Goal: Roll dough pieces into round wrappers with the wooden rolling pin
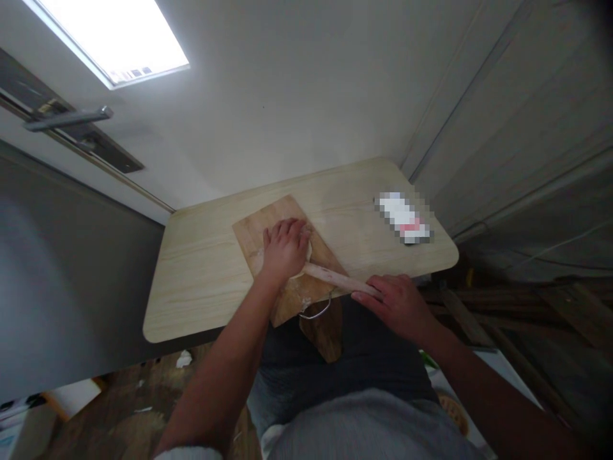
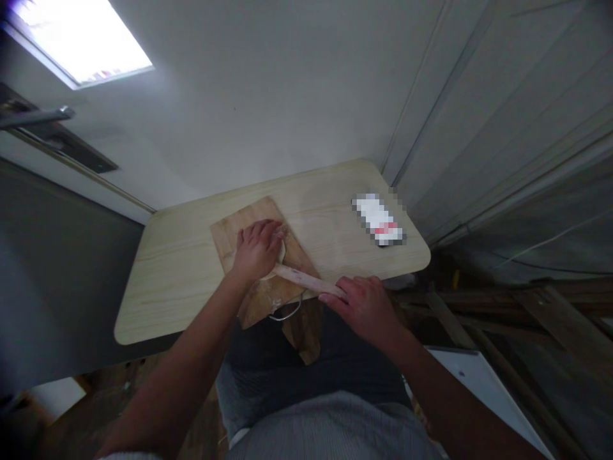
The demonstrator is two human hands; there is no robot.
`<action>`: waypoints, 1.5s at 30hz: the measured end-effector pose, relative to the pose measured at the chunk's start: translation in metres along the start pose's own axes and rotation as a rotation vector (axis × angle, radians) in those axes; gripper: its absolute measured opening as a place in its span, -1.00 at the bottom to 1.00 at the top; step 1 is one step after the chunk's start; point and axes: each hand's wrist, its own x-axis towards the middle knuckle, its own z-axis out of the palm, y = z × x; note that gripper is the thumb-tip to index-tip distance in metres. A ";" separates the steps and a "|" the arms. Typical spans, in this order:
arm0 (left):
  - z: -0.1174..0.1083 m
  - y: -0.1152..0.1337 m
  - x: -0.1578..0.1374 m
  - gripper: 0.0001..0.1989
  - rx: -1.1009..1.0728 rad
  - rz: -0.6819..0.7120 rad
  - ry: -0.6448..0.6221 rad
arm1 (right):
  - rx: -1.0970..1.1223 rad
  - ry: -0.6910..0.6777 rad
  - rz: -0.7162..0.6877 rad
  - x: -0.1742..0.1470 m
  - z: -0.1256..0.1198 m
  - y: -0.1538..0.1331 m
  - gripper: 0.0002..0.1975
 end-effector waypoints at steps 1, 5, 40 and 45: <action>0.000 0.001 0.001 -0.56 0.006 -0.004 0.002 | -0.001 0.002 0.000 0.000 0.000 0.000 -0.47; 0.003 0.005 0.010 -0.55 0.012 -0.001 -0.005 | 0.038 0.013 0.012 -0.001 0.000 0.001 -0.48; 0.017 0.025 0.070 -0.59 -0.025 -0.028 0.094 | -0.046 -0.013 0.456 0.021 -0.023 0.010 -0.37; 0.016 0.028 0.073 -0.56 0.004 -0.040 0.168 | -0.084 -0.034 0.474 0.026 -0.024 0.013 -0.35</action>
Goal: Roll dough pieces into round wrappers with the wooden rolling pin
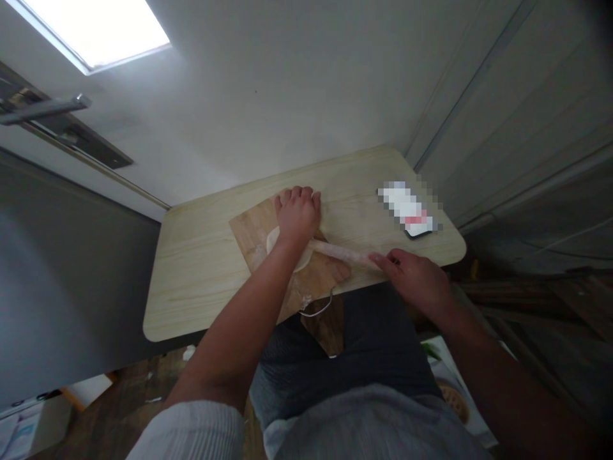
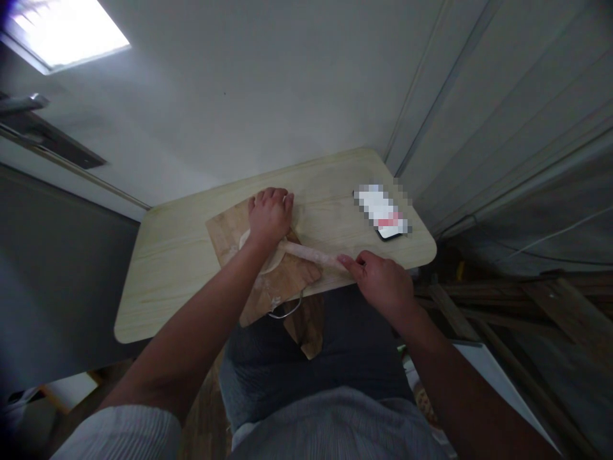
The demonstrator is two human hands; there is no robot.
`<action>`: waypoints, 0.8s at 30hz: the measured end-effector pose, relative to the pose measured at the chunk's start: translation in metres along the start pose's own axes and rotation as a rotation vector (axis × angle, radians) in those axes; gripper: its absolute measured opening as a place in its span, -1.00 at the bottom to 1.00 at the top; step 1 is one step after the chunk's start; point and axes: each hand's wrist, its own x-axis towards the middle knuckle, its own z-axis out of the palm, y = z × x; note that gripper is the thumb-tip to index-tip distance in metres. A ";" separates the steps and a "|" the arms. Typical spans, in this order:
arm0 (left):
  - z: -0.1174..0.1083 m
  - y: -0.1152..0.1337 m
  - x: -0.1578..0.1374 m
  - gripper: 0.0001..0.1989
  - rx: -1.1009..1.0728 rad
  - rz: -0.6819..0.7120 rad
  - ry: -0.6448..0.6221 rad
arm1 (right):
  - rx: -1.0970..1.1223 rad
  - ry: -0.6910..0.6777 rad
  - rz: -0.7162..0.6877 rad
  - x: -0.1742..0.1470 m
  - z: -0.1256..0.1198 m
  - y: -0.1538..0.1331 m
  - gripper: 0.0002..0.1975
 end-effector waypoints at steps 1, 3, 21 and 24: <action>0.000 0.000 -0.001 -0.56 0.004 0.005 0.002 | -0.003 -0.010 -0.001 0.000 0.000 0.000 -0.35; 0.000 -0.001 -0.004 -0.57 0.003 0.021 -0.007 | 0.001 -0.033 -0.009 -0.002 0.000 0.000 -0.35; -0.018 -0.014 -0.045 -0.61 -0.067 0.078 -0.103 | 0.039 -0.090 -0.152 -0.039 0.016 -0.003 -0.39; -0.020 -0.016 -0.051 -0.60 -0.066 0.078 -0.097 | 0.049 -0.102 -0.170 -0.042 0.017 -0.005 -0.43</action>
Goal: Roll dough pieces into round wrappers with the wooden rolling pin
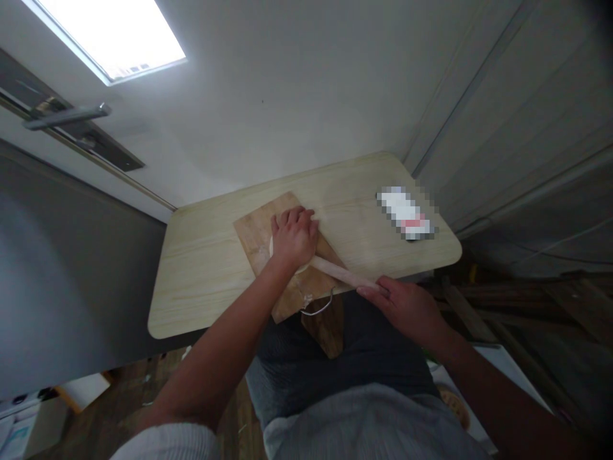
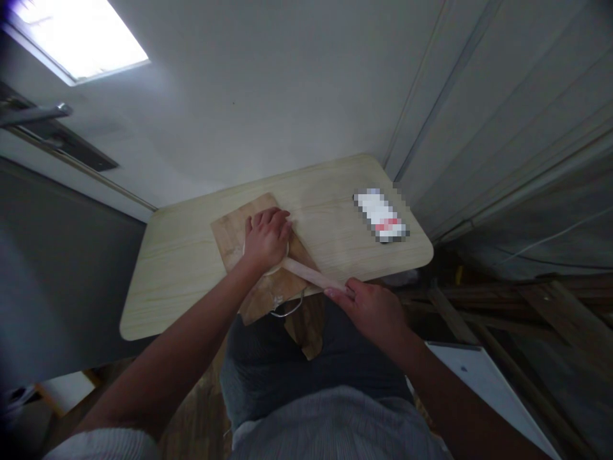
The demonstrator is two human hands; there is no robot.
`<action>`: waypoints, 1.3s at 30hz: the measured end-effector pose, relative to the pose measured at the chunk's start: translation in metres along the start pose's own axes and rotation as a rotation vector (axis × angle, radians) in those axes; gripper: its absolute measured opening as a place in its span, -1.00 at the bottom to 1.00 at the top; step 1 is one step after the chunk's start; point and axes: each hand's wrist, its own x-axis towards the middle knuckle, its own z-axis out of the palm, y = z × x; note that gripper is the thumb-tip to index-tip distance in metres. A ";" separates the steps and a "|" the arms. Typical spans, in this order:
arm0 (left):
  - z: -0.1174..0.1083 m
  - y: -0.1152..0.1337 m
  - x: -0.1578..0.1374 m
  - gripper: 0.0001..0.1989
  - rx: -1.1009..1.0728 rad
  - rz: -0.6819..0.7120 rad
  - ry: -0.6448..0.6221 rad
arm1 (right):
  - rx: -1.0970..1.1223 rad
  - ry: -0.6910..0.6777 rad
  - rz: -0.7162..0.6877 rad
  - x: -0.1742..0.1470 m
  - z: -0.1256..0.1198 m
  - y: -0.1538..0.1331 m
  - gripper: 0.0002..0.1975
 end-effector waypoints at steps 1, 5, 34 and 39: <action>0.000 0.000 -0.002 -0.60 0.001 0.000 0.000 | -0.003 -0.002 -0.005 -0.001 0.000 -0.001 -0.44; -0.003 -0.002 -0.012 -0.59 0.004 -0.008 -0.003 | -0.024 -0.007 -0.026 -0.004 0.002 -0.004 -0.47; -0.016 -0.027 -0.092 -0.56 -0.064 -0.142 0.217 | 0.292 -0.013 -0.084 -0.007 0.005 0.001 -0.60; -0.016 -0.024 -0.100 -0.27 -0.016 -0.210 0.144 | 0.323 0.032 0.004 0.000 -0.002 0.012 -0.59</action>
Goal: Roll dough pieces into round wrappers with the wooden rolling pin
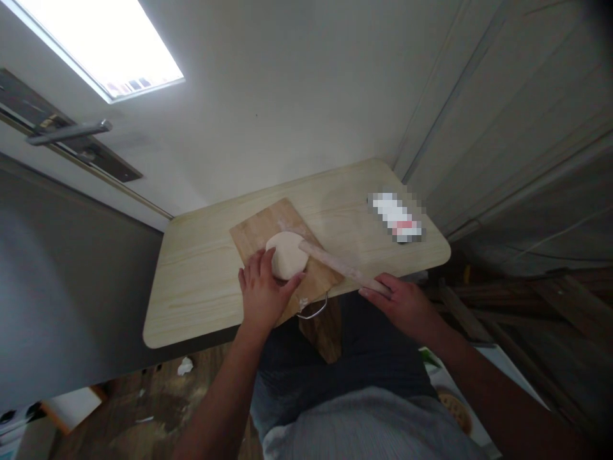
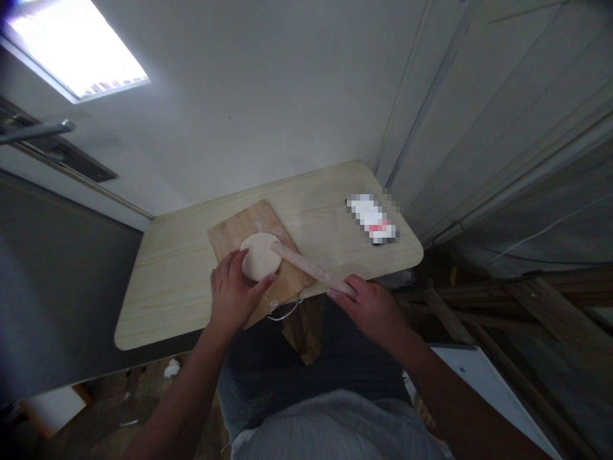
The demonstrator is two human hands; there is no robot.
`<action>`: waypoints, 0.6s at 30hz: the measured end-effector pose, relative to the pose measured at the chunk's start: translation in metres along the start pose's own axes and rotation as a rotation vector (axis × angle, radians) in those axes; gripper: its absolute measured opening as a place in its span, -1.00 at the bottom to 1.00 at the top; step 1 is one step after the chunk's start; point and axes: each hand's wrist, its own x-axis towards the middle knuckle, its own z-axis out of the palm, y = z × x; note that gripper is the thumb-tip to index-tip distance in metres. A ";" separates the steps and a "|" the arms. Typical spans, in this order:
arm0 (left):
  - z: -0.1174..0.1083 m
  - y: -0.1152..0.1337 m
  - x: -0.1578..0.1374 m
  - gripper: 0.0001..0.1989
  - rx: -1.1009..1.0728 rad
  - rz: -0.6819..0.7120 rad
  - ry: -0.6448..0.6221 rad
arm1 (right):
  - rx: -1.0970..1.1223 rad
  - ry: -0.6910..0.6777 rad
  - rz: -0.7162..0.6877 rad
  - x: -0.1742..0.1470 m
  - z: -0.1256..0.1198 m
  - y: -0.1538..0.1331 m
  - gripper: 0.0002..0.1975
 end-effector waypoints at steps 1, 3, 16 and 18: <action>-0.001 0.000 0.000 -0.22 0.011 -0.004 -0.025 | -0.006 0.005 0.007 0.001 -0.001 0.000 -0.60; -0.003 -0.002 0.001 -0.20 0.016 -0.010 -0.066 | -0.017 0.010 0.010 0.004 -0.002 0.000 -0.60; -0.024 -0.034 0.024 -0.49 -0.349 -0.022 -0.220 | 0.008 -0.047 -0.025 0.005 0.003 -0.008 -0.61; -0.021 -0.030 0.023 -0.49 -0.473 -0.146 -0.199 | 0.010 -0.068 -0.027 0.005 0.005 -0.011 -0.62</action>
